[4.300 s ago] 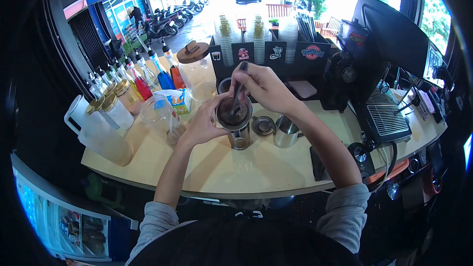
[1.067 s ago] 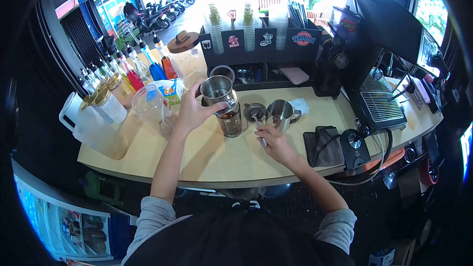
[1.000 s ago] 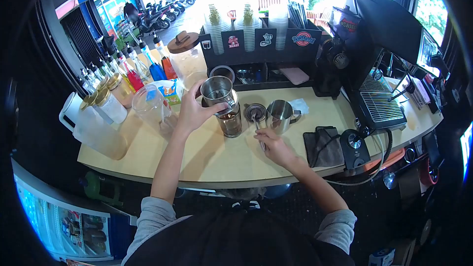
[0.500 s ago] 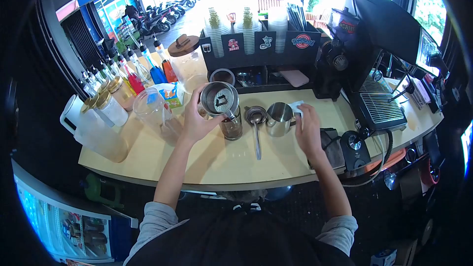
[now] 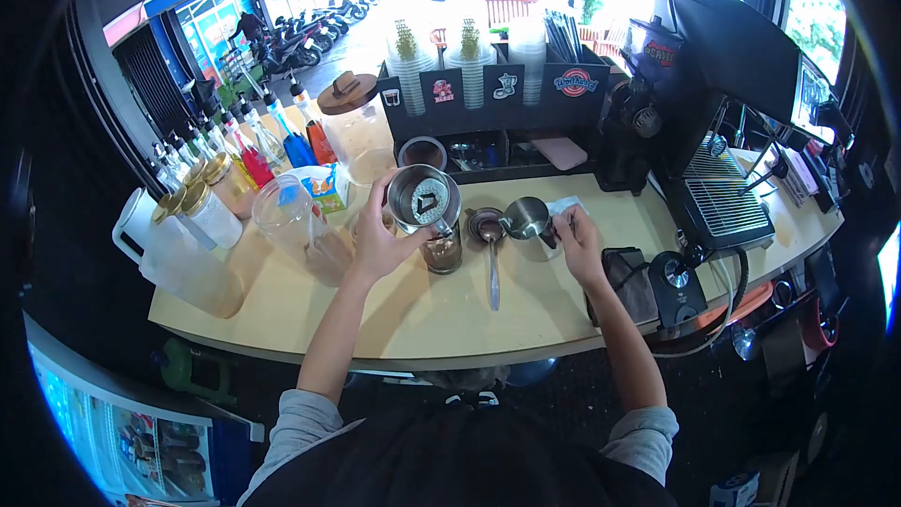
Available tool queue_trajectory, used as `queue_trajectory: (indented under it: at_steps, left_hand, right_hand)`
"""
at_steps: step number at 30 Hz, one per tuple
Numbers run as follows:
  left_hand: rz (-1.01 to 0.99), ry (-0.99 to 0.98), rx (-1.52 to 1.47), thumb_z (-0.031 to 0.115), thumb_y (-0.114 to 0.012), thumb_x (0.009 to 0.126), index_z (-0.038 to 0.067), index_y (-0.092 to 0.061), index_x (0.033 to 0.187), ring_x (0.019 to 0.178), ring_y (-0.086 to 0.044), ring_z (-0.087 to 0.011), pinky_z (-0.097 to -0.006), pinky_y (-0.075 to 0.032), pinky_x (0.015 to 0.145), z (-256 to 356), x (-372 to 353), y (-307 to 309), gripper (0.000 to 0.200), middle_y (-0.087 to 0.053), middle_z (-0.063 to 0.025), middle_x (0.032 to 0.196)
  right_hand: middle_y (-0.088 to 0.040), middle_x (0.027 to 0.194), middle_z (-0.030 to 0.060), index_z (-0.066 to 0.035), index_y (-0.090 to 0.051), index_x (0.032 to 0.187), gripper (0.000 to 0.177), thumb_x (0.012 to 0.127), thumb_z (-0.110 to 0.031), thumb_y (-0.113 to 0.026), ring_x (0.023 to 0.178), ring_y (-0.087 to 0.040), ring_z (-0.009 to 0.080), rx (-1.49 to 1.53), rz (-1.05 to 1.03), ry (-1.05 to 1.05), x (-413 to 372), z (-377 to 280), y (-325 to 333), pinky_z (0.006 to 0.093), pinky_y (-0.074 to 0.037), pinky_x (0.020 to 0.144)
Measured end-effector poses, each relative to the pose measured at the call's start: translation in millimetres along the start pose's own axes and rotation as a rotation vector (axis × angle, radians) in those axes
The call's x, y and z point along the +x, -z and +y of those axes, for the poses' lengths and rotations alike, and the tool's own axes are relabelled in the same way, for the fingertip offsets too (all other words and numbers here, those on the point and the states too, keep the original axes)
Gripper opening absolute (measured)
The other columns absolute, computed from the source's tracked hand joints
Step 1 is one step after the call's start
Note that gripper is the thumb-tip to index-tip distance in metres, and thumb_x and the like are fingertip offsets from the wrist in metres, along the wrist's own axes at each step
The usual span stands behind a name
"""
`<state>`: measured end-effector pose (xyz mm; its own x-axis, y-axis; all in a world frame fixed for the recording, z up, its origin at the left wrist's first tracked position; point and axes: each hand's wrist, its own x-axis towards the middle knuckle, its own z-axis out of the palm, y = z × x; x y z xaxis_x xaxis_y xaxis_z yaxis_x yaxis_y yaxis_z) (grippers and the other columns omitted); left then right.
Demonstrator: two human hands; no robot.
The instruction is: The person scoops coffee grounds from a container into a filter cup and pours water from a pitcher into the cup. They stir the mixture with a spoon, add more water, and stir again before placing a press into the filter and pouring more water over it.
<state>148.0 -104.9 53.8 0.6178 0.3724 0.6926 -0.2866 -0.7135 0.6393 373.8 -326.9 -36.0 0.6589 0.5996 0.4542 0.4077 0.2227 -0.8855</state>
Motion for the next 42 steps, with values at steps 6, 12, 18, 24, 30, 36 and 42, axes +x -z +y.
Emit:
queue_trajectory:
  at_steps: [6,12,18,24,30,36,42]
  left_hand:
    - [-0.021,0.036,-0.033,0.017,-0.084,0.066,0.002,-0.041,0.131,0.118,-0.053,-0.0229,-0.036,-0.04,0.102,-4.7,0.7,-0.6,0.08,-0.056,-0.0133,0.123]
    - [-0.055,0.056,-0.086,0.015,-0.083,0.066,0.002,-0.039,0.133,0.121,-0.05,-0.0225,-0.0362,-0.038,0.104,-12.3,2.2,-2.0,0.081,-0.054,-0.0139,0.125]
    - [-0.12,0.122,-0.112,0.019,-0.083,0.068,0.002,-0.036,0.136,0.124,-0.048,-0.0235,-0.0371,-0.034,0.107,-11.6,3.1,1.9,0.084,-0.05,-0.013,0.13]
    - [-0.124,0.062,-0.216,0.017,-0.083,0.066,0.004,-0.038,0.136,0.122,-0.05,-0.0231,-0.0368,-0.035,0.106,-22.0,1.5,0.3,0.084,-0.054,-0.0123,0.126]
    - [-0.169,0.106,-0.224,0.018,-0.083,0.067,0.004,-0.035,0.138,0.125,-0.046,-0.022,-0.0365,-0.034,0.107,-21.1,-0.7,2.2,0.086,-0.051,-0.0117,0.13]
    - [-0.177,0.092,-0.175,0.021,-0.083,0.067,0.004,-0.034,0.138,0.122,-0.049,-0.0233,-0.0367,-0.036,0.105,-20.3,-1.9,3.8,0.088,-0.052,-0.0135,0.127]
    - [-0.192,0.11,-0.111,0.024,-0.084,0.066,0.003,-0.034,0.138,0.12,-0.051,-0.0255,-0.0374,-0.038,0.103,-17.9,-1.6,3.9,0.09,-0.053,-0.0156,0.126]
  right_hand:
    - [-0.049,0.078,-0.0014,-0.005,-0.045,0.088,0.012,0.095,-0.008,-0.054,0.073,-0.048,0.0041,-0.078,-0.06,0.097,28.3,-84.5,-6.1,0.022,-0.042,0.07]
    - [-0.046,0.077,-0.0012,-0.002,-0.043,0.088,0.013,0.094,-0.004,-0.054,0.073,-0.049,0.0026,-0.02,-0.212,0.194,63.2,-140.7,-24.1,0.0217,-0.048,0.072]
    - [-0.041,0.068,0.0009,-0.002,-0.044,0.087,0.019,0.09,-0.007,-0.061,0.065,-0.039,0.0049,-0.169,-0.278,0.343,91.3,-162.3,-46.0,0.0234,-0.039,0.058]
    - [-0.042,0.067,0.0034,-0.002,-0.043,0.086,0.023,0.088,-0.01,-0.064,0.062,-0.039,0.0062,-0.32,-0.333,0.432,104.7,-185.2,-70.3,0.0248,-0.036,0.053]
    - [-0.048,0.071,0.006,0.001,-0.041,0.087,0.025,0.087,-0.008,-0.064,0.065,-0.052,0.0074,-0.267,-0.444,0.361,103.1,-206.3,-87.5,0.0271,-0.048,0.057]
    - [-0.05,0.074,0.01,0.003,-0.042,0.087,0.024,0.086,-0.006,-0.064,0.064,-0.055,0.0108,-0.398,-0.457,0.458,103.3,-208.6,-93.5,0.0286,-0.048,0.057]
    - [-0.049,0.064,0.0052,-0.002,-0.046,0.084,0.024,0.084,-0.012,-0.067,0.057,-0.047,0.011,-0.42,-0.431,0.5,102.2,-204.9,-95.7,0.028,-0.038,0.054]
